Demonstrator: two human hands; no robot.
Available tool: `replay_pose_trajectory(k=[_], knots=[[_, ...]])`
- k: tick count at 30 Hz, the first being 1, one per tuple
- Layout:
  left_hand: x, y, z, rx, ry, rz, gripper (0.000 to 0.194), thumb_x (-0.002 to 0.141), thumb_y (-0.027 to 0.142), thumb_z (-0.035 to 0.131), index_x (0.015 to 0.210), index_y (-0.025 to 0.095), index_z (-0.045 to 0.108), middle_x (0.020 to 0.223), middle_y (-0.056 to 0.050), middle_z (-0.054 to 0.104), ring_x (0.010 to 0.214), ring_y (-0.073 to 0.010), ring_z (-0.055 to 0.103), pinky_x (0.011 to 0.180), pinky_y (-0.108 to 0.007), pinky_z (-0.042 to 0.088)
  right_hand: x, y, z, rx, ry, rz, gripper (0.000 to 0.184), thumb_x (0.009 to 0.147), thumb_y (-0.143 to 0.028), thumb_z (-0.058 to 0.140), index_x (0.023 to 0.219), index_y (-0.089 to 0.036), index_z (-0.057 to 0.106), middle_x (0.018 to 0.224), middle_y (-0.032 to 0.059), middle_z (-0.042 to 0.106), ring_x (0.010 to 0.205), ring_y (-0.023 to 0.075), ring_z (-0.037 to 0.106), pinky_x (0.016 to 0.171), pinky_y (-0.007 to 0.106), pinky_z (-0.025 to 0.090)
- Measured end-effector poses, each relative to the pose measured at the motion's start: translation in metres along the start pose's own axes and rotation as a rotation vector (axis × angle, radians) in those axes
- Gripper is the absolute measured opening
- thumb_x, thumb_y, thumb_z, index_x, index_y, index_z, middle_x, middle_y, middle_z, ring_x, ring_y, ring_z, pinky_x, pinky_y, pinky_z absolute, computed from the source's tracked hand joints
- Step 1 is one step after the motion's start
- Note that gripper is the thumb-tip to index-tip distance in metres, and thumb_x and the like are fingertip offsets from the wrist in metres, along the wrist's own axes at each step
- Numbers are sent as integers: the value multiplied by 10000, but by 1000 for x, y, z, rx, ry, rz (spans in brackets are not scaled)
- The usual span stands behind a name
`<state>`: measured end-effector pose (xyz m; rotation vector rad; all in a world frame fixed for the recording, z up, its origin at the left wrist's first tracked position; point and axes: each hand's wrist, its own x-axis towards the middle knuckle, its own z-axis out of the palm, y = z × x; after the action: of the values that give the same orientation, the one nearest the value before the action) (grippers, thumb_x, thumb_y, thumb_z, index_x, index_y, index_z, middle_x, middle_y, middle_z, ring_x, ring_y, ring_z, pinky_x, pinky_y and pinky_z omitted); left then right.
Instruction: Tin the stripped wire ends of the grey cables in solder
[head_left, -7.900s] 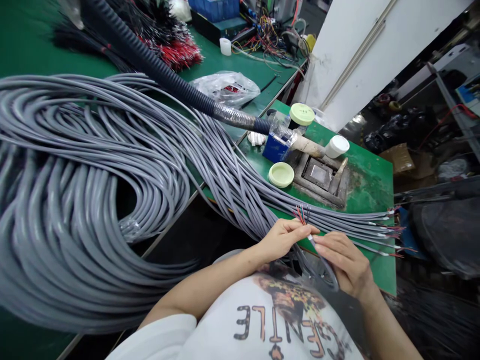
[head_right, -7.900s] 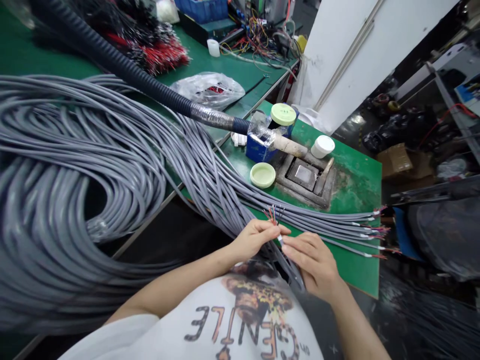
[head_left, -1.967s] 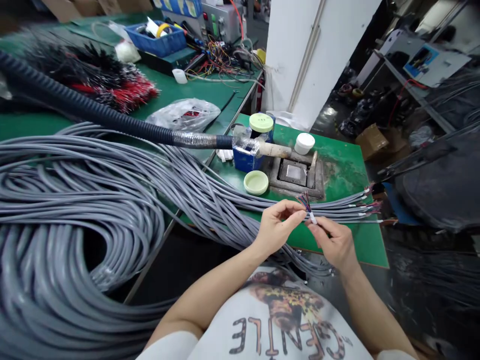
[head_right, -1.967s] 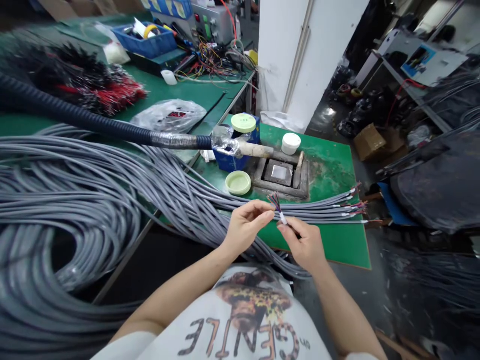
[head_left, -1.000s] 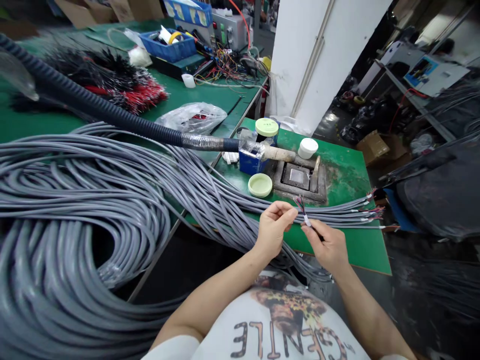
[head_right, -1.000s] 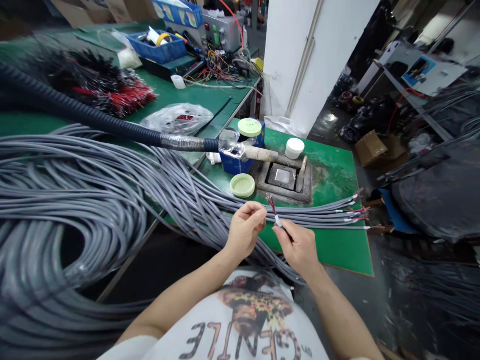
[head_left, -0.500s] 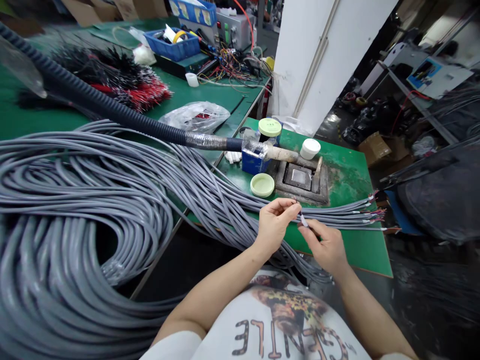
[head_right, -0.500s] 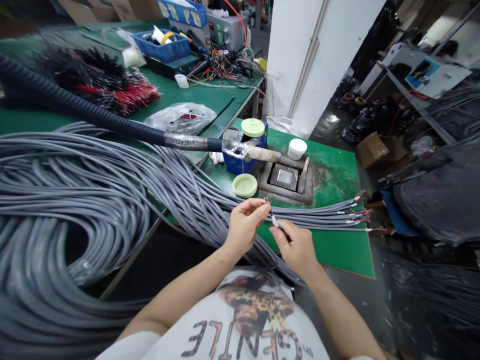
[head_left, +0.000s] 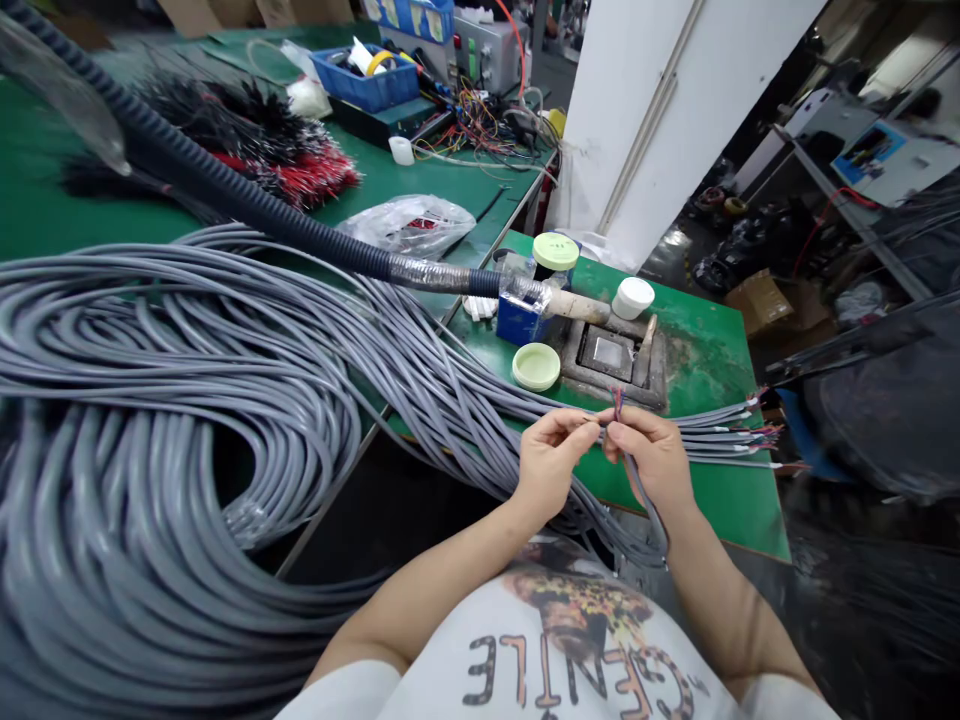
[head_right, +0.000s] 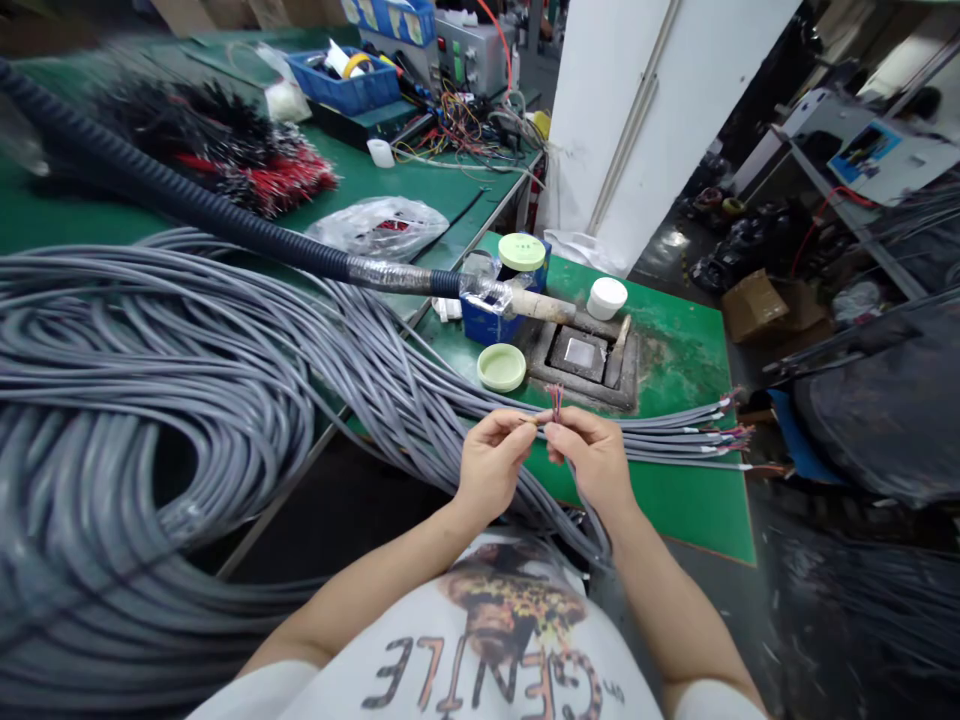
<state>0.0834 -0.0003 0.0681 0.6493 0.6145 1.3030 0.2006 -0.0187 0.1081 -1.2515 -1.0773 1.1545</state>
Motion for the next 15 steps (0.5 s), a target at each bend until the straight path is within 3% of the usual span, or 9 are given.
replay_pose_trajectory(k=[4, 10, 13, 15], knots=[[4, 3, 1, -200, 38, -173, 201, 689, 296, 775, 714, 159, 630, 534, 64, 494, 459, -30, 384, 452, -156, 284, 4, -5, 3, -274, 56, -203, 86, 796, -230, 655, 816, -213, 737, 695, -12, 601, 608, 108, 511, 556, 248, 385], [12, 6, -10, -185, 98, -166, 218, 683, 289, 762, 699, 148, 598, 554, 53, 525, 474, -36, 430, 462, -154, 323, 19, -9, 6, -526, 26, -299, 118, 805, -249, 644, 718, -190, 699, 693, -4, 607, 650, 126, 538, 618, 261, 412], [16, 9, -24, -112, 174, -69, 200, 729, 312, 727, 726, 160, 599, 574, 50, 536, 477, -43, 437, 459, -160, 326, 39, -8, 6, -581, 4, -289, 128, 790, -267, 647, 720, -177, 705, 663, -7, 594, 623, 123, 529, 595, 255, 403], [15, 11, -37, 57, 203, 100, 165, 772, 312, 695, 751, 169, 616, 602, 38, 560, 508, -58, 468, 482, -178, 357, 57, -8, 5, -620, -6, -267, 148, 777, -280, 647, 706, -165, 707, 626, -13, 577, 581, 113, 500, 559, 248, 380]])
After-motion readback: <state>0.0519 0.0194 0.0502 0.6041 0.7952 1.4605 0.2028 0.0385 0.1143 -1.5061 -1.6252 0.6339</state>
